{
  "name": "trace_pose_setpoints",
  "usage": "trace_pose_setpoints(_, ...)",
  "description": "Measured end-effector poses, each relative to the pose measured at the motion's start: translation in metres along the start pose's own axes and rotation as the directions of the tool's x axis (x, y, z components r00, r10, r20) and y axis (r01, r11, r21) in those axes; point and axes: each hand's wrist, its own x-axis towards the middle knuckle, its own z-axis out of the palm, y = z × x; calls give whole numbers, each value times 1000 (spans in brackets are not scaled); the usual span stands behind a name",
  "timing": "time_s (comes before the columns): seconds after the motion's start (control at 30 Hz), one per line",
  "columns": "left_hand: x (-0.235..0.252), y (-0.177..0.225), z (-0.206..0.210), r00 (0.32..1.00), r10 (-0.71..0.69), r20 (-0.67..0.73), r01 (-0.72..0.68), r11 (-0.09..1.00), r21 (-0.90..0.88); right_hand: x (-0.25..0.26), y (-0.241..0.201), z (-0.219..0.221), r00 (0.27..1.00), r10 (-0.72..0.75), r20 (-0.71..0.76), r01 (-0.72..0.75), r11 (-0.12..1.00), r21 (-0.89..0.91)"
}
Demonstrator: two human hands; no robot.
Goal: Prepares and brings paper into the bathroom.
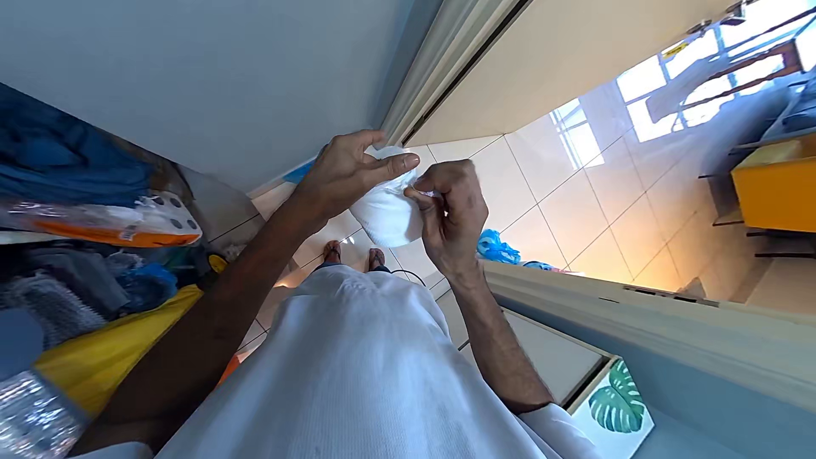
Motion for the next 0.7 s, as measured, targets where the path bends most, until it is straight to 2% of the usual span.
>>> trace_pose_setpoints(0.23, -18, 10, 3, 965, 196, -175, -189, 980, 55, -5, -6, -2, 970, 243, -14, -243, 970, 5)
trace_pose_setpoints(0.37, -24, 10, 11, 918, 288, -274, -274, 958, 89, -5, -10, -7, 955, 296, -28, -293, 952, 93)
trace_pose_setpoints(0.57, -29, 2, 16, 896, 305, -322, -266, 950, 161, -5, -8, -7, 937, 338, -89, -317, 929, 192)
trace_pose_setpoints(0.7, -29, 1, 16, 907, 274, -321, -218, 956, 198, -5, 1, -3, 955, 286, -72, -258, 929, 266)
